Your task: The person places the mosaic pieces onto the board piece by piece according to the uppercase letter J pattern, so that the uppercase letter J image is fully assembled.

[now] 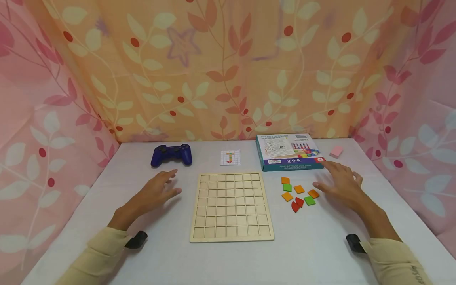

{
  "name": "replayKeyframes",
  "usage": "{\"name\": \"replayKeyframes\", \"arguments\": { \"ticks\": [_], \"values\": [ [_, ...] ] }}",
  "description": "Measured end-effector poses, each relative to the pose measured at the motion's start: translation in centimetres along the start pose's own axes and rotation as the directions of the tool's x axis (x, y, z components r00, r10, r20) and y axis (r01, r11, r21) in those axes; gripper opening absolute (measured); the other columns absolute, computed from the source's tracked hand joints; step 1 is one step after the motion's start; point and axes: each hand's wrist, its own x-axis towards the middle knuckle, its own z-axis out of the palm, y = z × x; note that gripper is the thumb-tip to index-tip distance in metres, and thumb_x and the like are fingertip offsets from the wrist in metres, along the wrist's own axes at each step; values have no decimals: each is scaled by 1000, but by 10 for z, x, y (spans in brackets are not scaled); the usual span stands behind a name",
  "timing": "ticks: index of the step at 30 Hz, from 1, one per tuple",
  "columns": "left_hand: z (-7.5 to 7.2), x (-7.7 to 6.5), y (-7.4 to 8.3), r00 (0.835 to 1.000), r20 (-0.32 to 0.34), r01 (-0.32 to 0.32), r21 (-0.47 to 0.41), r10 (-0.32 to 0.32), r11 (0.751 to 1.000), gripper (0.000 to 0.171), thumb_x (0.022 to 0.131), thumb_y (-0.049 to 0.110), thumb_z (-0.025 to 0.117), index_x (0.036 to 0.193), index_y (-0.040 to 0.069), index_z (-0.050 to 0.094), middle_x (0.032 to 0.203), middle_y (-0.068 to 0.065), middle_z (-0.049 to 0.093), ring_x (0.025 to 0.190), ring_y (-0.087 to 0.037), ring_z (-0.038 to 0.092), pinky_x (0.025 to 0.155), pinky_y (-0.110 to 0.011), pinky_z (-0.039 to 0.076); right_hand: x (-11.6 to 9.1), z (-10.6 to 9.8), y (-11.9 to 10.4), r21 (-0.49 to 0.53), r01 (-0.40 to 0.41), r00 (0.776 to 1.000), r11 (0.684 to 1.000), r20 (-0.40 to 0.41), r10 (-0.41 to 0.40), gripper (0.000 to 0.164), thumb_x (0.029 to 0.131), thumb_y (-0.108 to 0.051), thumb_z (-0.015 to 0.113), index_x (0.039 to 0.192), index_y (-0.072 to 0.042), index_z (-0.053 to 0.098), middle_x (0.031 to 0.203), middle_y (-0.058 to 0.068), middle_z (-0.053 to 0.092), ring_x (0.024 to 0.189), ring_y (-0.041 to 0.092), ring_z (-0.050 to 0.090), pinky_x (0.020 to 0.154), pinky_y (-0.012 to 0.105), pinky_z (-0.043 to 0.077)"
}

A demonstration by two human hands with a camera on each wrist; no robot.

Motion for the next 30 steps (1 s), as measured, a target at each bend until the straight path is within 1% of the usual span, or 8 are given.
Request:
{"name": "replayKeyframes", "arguments": {
  "ticks": [3,6,12,19,21,24,28,30],
  "values": [
    [5,1,5,1000,4,6,-103,-6,995,67,102,27,72,156,-3,46,137,-22,61,124,-38,64,106,-56,57,2,1,-10,24,3,998,1000,62,-4,97,88,-61,76,162,-9,39,160,39,30,141,67,21,101,93,20],
    [11,1,13,999,39,29,-196,-22,980,62,99,25,75,150,-5,54,129,-17,65,117,-33,68,95,-46,64,3,4,-22,42,24,995,999,96,-28,87,88,-59,77,156,-10,50,158,36,39,142,64,24,100,89,26],
    [19,1,28,992,119,81,-281,-49,956,60,95,28,78,143,-3,61,124,-12,69,110,-26,70,85,-37,64,5,17,-45,71,78,991,994,108,-85,69,88,-51,81,142,-11,67,148,28,57,139,58,33,101,84,32],
    [29,2,37,986,139,136,-344,-93,929,57,91,26,82,139,-1,65,117,-9,71,106,-22,71,83,-34,62,10,27,-60,113,118,986,987,103,-130,54,93,-41,80,136,-9,71,138,20,68,134,52,43,101,75,39],
    [32,2,38,981,151,170,-370,-122,913,57,91,24,82,140,0,64,116,-8,70,105,-21,70,82,-32,63,13,29,-62,130,110,986,985,108,-124,47,96,-34,79,135,-8,72,135,18,70,132,50,45,101,74,41],
    [35,3,38,972,177,219,-439,-155,872,58,91,18,82,143,0,62,117,-10,68,102,-21,68,81,-33,66,19,31,-65,137,99,988,986,106,-113,39,98,-23,77,133,-7,73,130,17,72,124,45,50,99,69,49],
    [38,3,39,964,203,256,-521,-173,815,60,91,11,81,145,-2,59,120,-15,64,98,-20,68,79,-34,69,26,30,-67,144,89,989,986,101,-104,33,99,-15,75,130,-4,75,122,16,73,112,37,52,87,49,60],
    [39,3,39,962,206,264,-540,-179,799,61,90,9,81,145,-3,58,120,-15,64,97,-20,68,79,-34,69,27,29,-68,154,82,989,985,109,-99,32,99,-16,75,129,-4,75,120,16,72,110,35,51,83,41,61]
  ]
}}
